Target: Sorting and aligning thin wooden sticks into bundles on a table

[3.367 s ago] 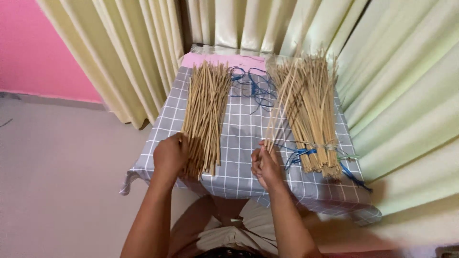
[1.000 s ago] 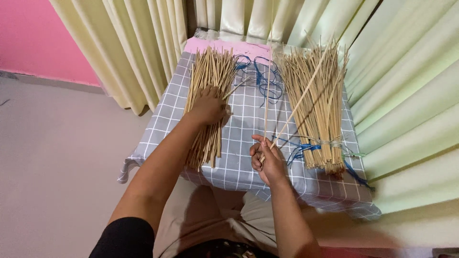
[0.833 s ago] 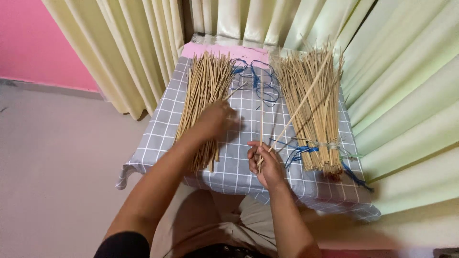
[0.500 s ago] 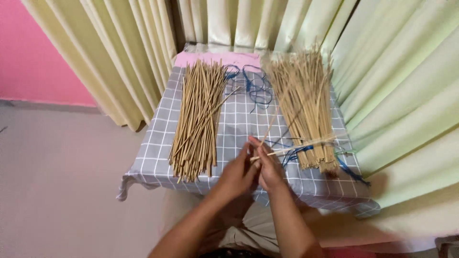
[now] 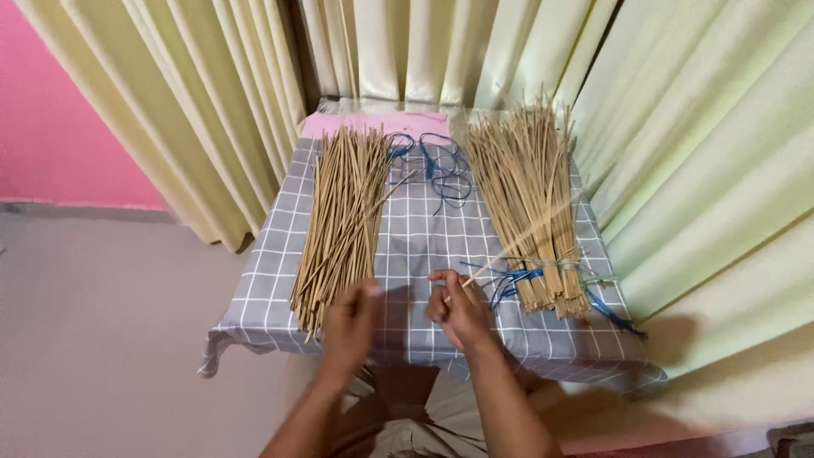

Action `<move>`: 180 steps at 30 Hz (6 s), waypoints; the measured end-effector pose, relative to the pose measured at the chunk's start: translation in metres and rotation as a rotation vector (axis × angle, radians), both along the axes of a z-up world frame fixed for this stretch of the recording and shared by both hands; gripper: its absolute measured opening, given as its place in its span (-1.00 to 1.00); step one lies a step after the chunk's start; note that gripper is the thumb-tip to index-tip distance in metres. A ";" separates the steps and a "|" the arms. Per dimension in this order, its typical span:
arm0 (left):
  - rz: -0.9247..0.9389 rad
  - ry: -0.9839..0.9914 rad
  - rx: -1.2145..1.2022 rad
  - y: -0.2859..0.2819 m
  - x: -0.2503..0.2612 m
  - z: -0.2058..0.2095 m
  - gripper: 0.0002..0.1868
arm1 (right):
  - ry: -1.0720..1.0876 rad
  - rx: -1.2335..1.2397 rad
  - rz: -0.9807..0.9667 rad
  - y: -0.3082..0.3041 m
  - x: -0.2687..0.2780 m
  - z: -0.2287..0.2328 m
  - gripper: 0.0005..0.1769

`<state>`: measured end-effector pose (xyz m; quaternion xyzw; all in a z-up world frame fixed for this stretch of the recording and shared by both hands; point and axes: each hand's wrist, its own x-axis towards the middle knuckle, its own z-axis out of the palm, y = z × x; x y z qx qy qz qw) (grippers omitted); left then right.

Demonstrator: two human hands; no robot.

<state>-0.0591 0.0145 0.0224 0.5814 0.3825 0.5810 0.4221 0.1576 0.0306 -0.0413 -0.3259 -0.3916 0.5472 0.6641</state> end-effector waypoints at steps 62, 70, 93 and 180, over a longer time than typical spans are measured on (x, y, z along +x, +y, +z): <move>0.128 1.015 -0.278 0.124 -0.124 0.003 -0.23 | -2.056 -0.423 -0.720 -0.049 0.132 0.083 -0.35; 0.164 1.085 -0.266 0.113 -0.117 0.010 -0.30 | -2.020 0.247 -1.287 -0.062 0.118 0.069 -0.57; -0.209 0.349 0.242 0.016 0.049 0.016 -0.63 | 0.293 0.114 -0.186 -0.021 -0.009 0.025 -0.57; -0.497 -0.385 -0.319 0.069 0.077 -0.062 -0.32 | 0.103 0.005 0.107 -0.004 0.001 -0.012 -0.28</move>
